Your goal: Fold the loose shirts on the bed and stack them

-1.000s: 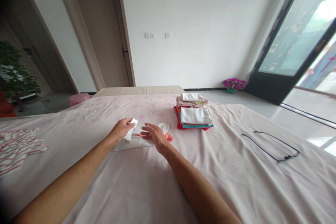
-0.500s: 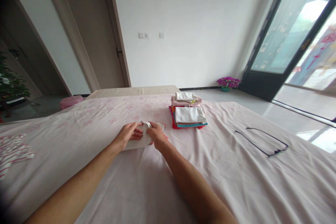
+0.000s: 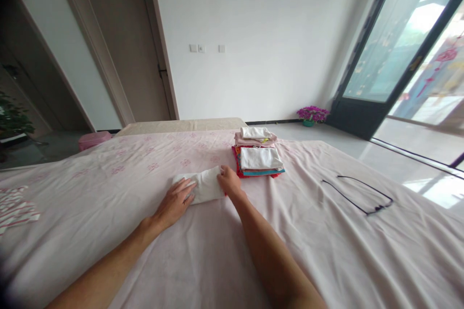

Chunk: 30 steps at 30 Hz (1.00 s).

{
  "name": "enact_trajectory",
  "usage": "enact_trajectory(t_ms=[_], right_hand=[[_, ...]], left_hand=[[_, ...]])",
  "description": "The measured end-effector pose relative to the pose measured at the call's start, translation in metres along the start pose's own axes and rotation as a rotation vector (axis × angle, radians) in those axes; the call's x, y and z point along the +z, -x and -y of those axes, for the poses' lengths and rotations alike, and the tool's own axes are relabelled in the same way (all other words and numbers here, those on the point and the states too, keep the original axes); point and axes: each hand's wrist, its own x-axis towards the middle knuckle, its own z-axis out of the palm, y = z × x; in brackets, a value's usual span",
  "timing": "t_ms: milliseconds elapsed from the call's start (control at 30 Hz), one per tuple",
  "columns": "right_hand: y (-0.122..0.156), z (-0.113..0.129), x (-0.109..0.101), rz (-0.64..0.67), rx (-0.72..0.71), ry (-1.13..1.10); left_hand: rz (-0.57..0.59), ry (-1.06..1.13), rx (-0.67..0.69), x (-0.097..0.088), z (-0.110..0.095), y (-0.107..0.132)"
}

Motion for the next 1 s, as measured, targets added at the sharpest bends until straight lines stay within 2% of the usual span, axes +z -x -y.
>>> enact_trajectory(t_ms=[167, 267, 367, 500, 600, 700, 833, 1000], right_hand=[[-0.004, -0.002, 0.002, -0.078, 0.032, 0.029], [-0.001, -0.003, 0.000, -0.041, 0.034, 0.149], [0.006, 0.003, -0.005, -0.062, -0.003, 0.336], [0.017, 0.030, -0.004, -0.150, -0.191, 0.496], [0.025, 0.045, 0.008, -0.052, -0.375, 0.455], [0.031, 0.043, 0.023, 0.064, -0.494, 0.456], [0.033, 0.025, 0.032, 0.160, -0.479, 0.541], [0.032, 0.019, 0.031, 0.160, -0.429, 0.580]], left_hand=[[0.038, -0.043, 0.015, 0.006, 0.002, 0.006], [0.053, -0.008, -0.012, 0.005, 0.004, 0.006], [-0.024, 0.089, -0.032, -0.002, 0.005, -0.001], [-0.140, 0.171, -0.073, -0.009, 0.007, -0.018], [-0.101, 0.107, -0.081, -0.003, 0.007, -0.028], [-0.030, 0.026, -0.061, 0.009, 0.007, -0.031], [0.027, -0.102, -0.074, 0.019, 0.008, -0.028], [0.094, -0.178, -0.219, 0.015, 0.015, -0.024]])
